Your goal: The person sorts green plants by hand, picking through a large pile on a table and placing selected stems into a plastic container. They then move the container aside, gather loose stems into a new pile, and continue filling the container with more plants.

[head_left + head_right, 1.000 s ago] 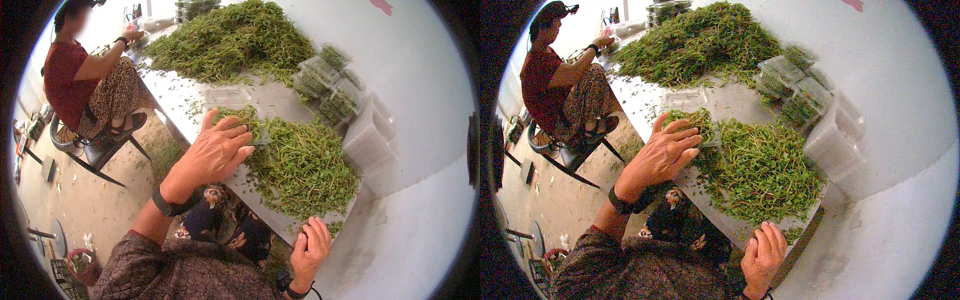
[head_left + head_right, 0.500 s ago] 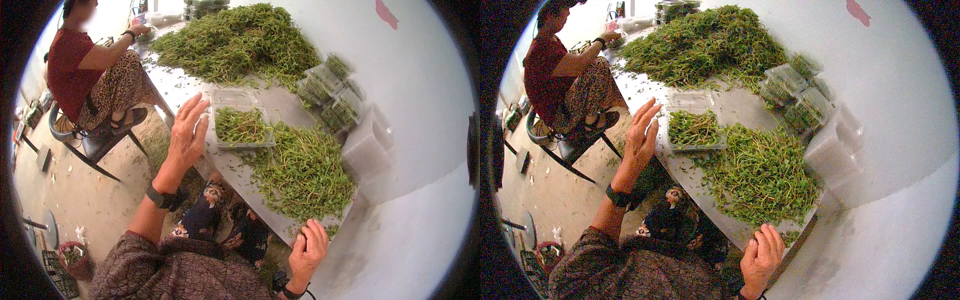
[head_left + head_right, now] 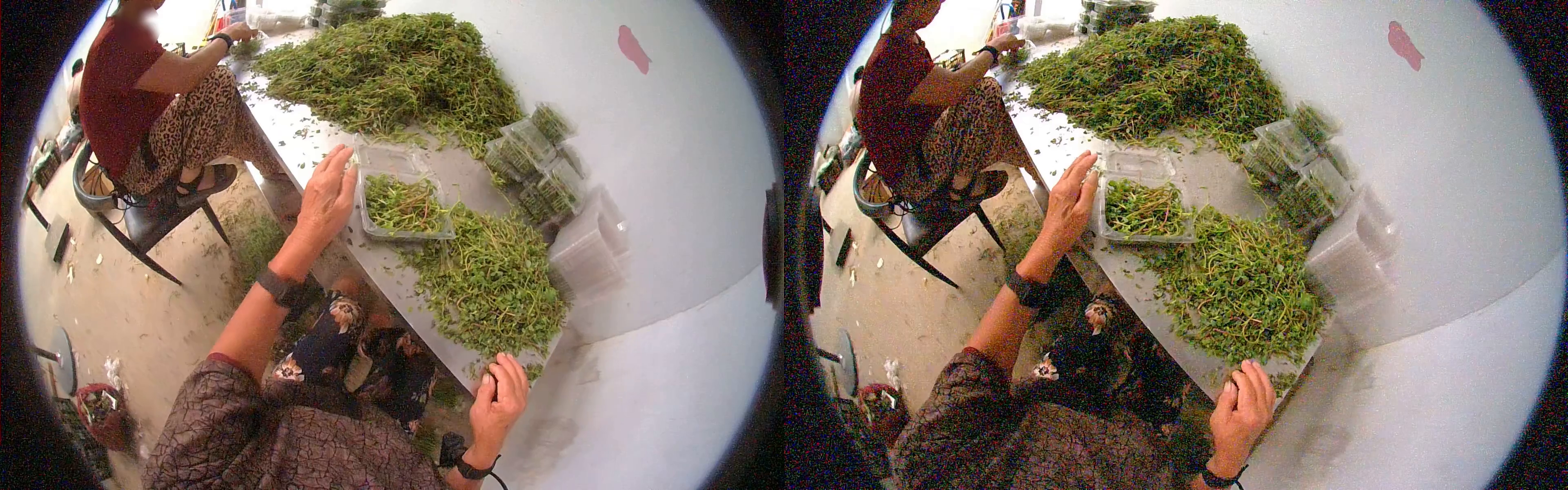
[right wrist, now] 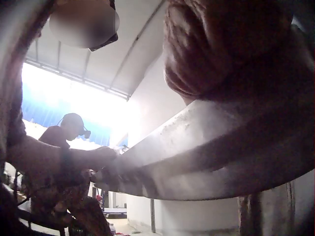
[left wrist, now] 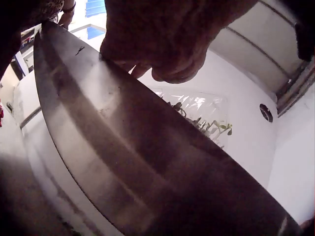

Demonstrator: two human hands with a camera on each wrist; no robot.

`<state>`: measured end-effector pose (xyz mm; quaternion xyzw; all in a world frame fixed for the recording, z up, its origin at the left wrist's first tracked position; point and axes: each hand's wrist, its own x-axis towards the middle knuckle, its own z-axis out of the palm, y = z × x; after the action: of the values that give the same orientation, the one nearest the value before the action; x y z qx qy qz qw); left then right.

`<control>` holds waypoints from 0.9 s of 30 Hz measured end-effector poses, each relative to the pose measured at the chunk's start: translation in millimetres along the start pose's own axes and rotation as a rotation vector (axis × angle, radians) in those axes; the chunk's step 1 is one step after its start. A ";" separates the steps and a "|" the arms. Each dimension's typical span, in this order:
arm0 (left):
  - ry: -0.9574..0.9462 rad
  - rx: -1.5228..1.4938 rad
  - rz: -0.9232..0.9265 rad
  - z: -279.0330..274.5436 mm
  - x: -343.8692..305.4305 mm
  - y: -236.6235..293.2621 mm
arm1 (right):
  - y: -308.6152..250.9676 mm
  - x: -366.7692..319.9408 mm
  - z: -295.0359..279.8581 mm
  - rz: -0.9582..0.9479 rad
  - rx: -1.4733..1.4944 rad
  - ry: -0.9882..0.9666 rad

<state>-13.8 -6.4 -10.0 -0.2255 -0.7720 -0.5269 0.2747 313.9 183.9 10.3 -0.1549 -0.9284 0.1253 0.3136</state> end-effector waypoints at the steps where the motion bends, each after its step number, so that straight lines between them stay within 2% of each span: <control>1: 0.003 -0.014 -0.005 1.3 3.1 1.4 | 0.7 -0.2 0.3 -0.004 0.003 0.004; 8: 0.018 0.000 -0.016 11.6 3.8 -5.5 | -1.8 4.8 -2.7 0.006 -0.026 -0.019; 10: 0.030 0.004 -0.014 11.7 3.2 -5.4 | -6.7 15.8 -5.7 -0.094 -0.069 0.049; 14: 0.014 0.050 0.045 8.0 2.8 0.7 | -35.1 50.6 -7.9 -0.175 -0.018 0.104; 16: 0.045 0.069 0.055 11.4 2.6 -1.9 | -49.0 68.4 -0.2 -0.192 0.118 0.061; 20: 0.056 0.097 0.074 10.3 2.4 0.3 | -73.6 93.5 19.2 -0.253 0.197 -0.030; 27: -0.004 0.087 0.073 3.2 4.7 8.4 | -98.4 136.0 45.6 -0.390 0.100 -0.075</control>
<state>-12.6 -0.2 -2.1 -0.2424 -0.7861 -0.4819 0.3018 162.3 136.9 81.5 0.0480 -0.9445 0.1136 0.3046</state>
